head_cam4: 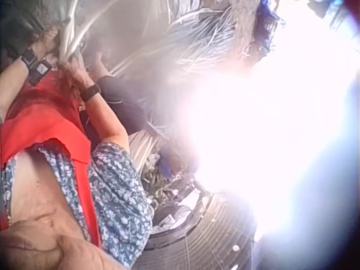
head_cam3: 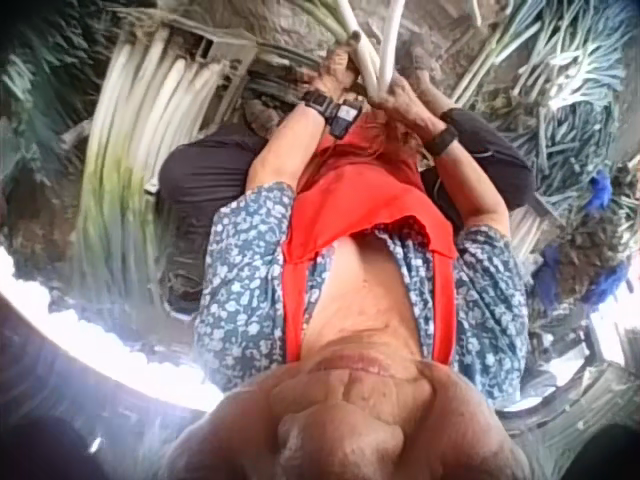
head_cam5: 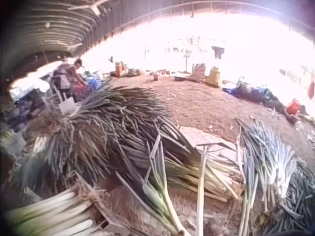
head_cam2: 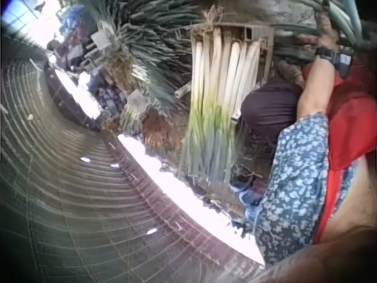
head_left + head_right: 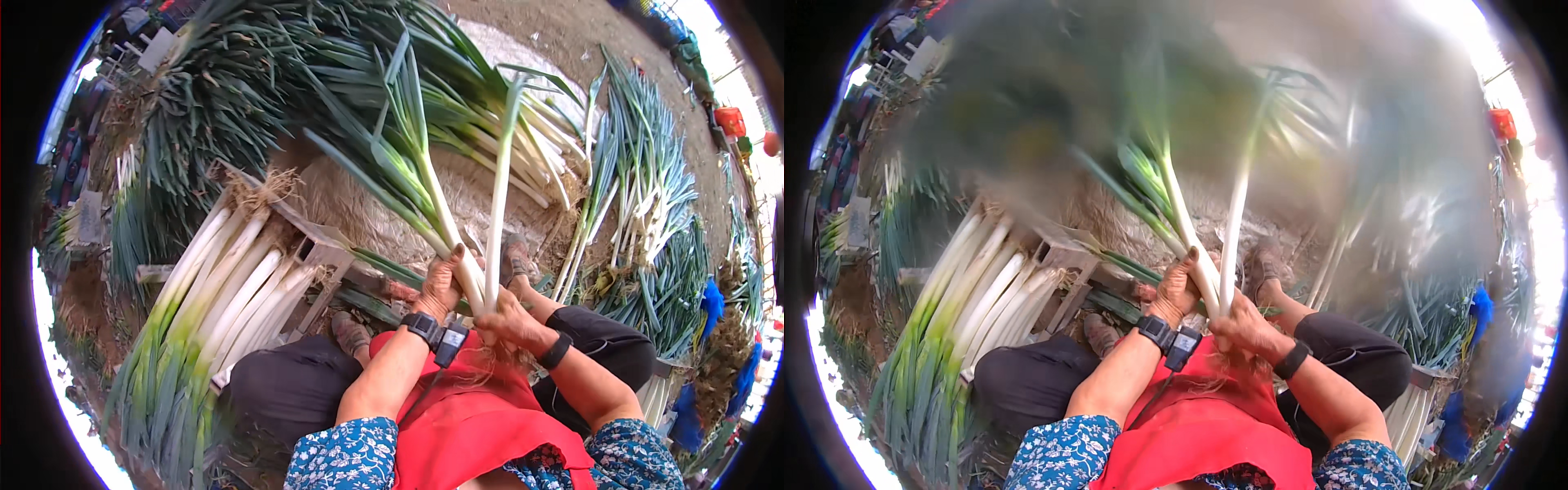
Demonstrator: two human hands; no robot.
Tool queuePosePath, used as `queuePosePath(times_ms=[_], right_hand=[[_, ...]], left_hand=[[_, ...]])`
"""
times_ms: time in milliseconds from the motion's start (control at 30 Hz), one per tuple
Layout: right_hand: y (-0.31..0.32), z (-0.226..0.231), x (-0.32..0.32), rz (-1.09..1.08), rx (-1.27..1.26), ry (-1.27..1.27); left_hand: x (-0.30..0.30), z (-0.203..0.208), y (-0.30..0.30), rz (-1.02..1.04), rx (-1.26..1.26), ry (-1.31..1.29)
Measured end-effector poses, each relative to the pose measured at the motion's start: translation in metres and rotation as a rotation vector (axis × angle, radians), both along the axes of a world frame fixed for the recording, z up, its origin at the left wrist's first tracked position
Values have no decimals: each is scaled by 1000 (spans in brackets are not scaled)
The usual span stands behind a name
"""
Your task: Sorting, cleaning, and packing green onions into a frame or container.
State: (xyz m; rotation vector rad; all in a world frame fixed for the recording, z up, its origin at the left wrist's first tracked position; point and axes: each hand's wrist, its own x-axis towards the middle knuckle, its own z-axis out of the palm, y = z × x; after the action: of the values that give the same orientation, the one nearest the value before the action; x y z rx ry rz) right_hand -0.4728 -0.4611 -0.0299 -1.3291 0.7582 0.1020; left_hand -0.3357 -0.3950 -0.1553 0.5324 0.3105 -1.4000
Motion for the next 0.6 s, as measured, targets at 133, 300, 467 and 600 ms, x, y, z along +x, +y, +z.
queuePosePath(times_ms=[133, 300, 467, 600], right_hand=[[47, 66, -31, 134, -389, -57], [125, 169, -34, 147, -220, 184], [177, 182, -47, 255, -530, -146], [193, 191, -28, 479, -664, -363]], left_hand=[[-36, 74, 25, -1, -89, -67], [-49, 135, 90, 91, -319, -124], [-33, 237, 160, 231, -412, -331], [-12, 287, 215, 436, -457, -468]])
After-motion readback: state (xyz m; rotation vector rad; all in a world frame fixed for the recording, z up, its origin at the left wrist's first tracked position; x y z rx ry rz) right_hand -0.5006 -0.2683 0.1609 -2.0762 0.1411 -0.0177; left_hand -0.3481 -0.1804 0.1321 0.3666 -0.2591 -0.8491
